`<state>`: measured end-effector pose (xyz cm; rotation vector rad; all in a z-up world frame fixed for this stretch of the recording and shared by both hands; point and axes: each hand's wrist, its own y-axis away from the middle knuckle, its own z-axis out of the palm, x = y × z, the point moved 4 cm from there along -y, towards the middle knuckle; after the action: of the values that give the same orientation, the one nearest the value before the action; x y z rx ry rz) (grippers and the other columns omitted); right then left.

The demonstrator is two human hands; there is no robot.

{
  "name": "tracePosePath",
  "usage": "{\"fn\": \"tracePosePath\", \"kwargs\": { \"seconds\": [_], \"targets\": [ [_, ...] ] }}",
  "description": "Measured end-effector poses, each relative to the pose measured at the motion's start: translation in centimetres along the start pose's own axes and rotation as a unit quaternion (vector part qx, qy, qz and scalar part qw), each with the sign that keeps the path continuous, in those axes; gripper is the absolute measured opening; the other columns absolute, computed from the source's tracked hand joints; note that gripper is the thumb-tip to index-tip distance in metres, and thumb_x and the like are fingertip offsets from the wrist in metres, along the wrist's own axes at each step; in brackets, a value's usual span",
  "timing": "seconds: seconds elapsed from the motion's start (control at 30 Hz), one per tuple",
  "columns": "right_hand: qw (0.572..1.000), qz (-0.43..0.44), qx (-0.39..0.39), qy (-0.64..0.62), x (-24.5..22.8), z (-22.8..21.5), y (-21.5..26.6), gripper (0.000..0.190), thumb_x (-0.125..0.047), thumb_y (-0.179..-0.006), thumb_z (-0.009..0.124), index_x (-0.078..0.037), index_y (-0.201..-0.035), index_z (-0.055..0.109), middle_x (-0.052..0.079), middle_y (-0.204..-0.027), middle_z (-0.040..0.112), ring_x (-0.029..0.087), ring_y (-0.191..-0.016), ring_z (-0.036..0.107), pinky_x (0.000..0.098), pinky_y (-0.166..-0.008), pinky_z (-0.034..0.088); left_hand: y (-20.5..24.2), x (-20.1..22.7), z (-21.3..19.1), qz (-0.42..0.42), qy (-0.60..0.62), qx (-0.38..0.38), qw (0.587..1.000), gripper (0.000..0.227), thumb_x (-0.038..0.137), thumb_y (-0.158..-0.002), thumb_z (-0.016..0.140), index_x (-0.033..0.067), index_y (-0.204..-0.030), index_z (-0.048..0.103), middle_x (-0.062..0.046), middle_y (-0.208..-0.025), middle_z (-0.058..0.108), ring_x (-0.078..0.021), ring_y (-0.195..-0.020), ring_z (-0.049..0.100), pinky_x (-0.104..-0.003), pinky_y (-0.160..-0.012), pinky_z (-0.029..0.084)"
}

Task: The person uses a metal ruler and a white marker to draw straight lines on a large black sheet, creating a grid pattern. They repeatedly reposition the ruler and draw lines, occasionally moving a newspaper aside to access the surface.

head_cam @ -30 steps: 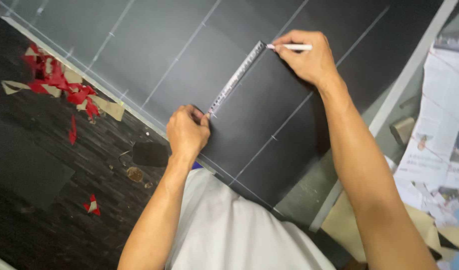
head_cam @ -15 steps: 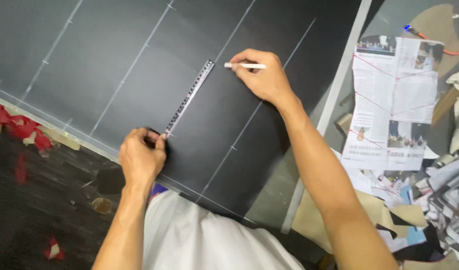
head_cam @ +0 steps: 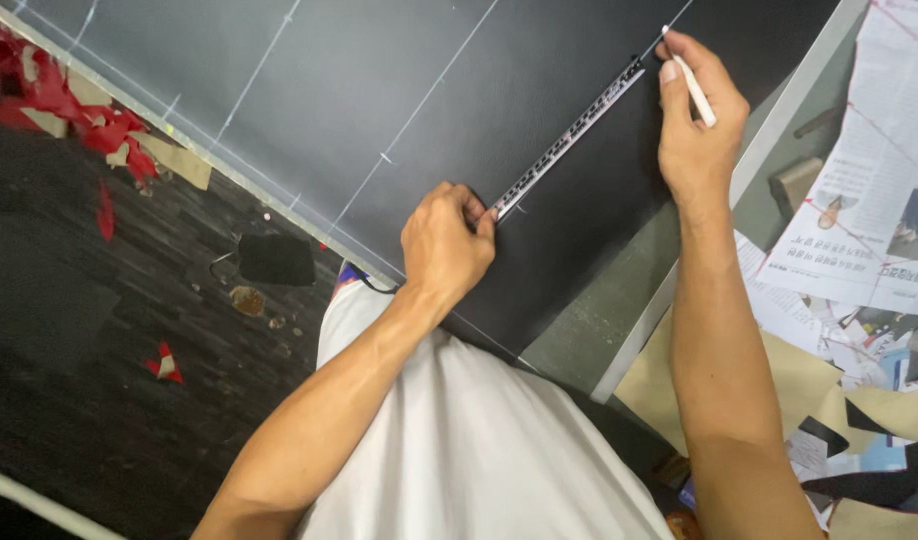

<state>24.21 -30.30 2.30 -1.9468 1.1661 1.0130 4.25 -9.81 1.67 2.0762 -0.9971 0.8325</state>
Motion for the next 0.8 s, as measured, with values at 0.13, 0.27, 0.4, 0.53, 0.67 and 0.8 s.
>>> {"fn": "tracePosePath", "kwargs": {
  "seconds": [0.13, 0.27, 0.4, 0.53, 0.67, 0.8],
  "targets": [
    [0.999, -0.026, 0.011, 0.039, 0.4, 0.1, -0.5, 0.027, -0.004, -0.110, 0.065, -0.002, -0.137, 0.067, 0.010, -0.126, 0.073, 0.014, -0.113, 0.068, 0.0255, -0.095, 0.053, -0.6, 0.9, 0.8, -0.007, -0.006, -0.007, 1.000, 0.018, 0.015, -0.080, 0.080, 0.0055, -0.074, 0.066, -0.010, -0.081, 0.065, -0.0311, -0.082, 0.066, -0.046, -0.073, 0.051],
    [0.998, -0.036, 0.001, 0.058, 0.8, 0.1, -0.4, 0.034, 0.000, -0.109, 0.072, -0.007, -0.142, 0.068, 0.009, -0.130, 0.074, 0.014, -0.108, 0.067, 0.0245, -0.085, 0.054, -0.4, 1.5, 1.7, -0.002, -0.033, -0.004, 0.999, 0.017, 0.015, -0.080, 0.079, 0.0048, -0.076, 0.065, -0.011, -0.082, 0.065, -0.0333, -0.082, 0.066, -0.048, -0.072, 0.051],
    [0.996, -0.053, -0.005, 0.066, 0.9, 0.4, -0.3, 0.041, 0.004, -0.105, 0.076, -0.008, -0.144, 0.068, 0.007, -0.133, 0.073, 0.014, -0.107, 0.064, 0.0240, -0.081, 0.053, -0.8, 1.4, 1.8, -0.002, -0.052, -0.010, 0.999, 0.017, 0.015, -0.081, 0.077, 0.0046, -0.076, 0.065, -0.012, -0.083, 0.066, -0.0347, -0.083, 0.066, -0.049, -0.071, 0.051],
    [0.995, -0.067, -0.003, 0.078, 0.8, 0.6, -0.6, 0.044, 0.003, -0.103, 0.079, -0.010, -0.144, 0.068, 0.006, -0.133, 0.072, 0.014, -0.110, 0.065, 0.0235, -0.079, 0.055, -1.0, 1.4, 1.8, -0.005, -0.060, -0.016, 0.998, 0.017, 0.016, -0.081, 0.078, 0.0043, -0.077, 0.065, -0.014, -0.086, 0.066, -0.0381, -0.082, 0.066, -0.051, -0.072, 0.051],
    [0.994, -0.060, -0.008, 0.086, 0.4, 0.6, -0.2, 0.042, 0.000, -0.105, 0.081, -0.012, -0.144, 0.069, 0.004, -0.134, 0.073, 0.013, -0.110, 0.065, 0.0236, -0.077, 0.054, -0.9, 1.5, 2.0, 0.004, -0.084, -0.024, 0.996, 0.015, 0.014, -0.081, 0.077, 0.0047, -0.077, 0.066, -0.014, -0.087, 0.067, -0.0386, -0.083, 0.067, -0.052, -0.073, 0.051],
    [0.995, -0.047, -0.010, 0.082, 0.5, 0.6, -0.5, 0.042, -0.002, -0.105, 0.082, -0.012, -0.144, 0.070, 0.004, -0.131, 0.072, 0.012, -0.110, 0.063, 0.0235, -0.077, 0.054, -1.2, 1.6, 1.9, 0.006, -0.087, -0.025, 0.996, 0.016, 0.015, -0.081, 0.077, 0.0043, -0.078, 0.066, -0.014, -0.087, 0.067, -0.0385, -0.083, 0.067, -0.052, -0.072, 0.051]
  ]
}}
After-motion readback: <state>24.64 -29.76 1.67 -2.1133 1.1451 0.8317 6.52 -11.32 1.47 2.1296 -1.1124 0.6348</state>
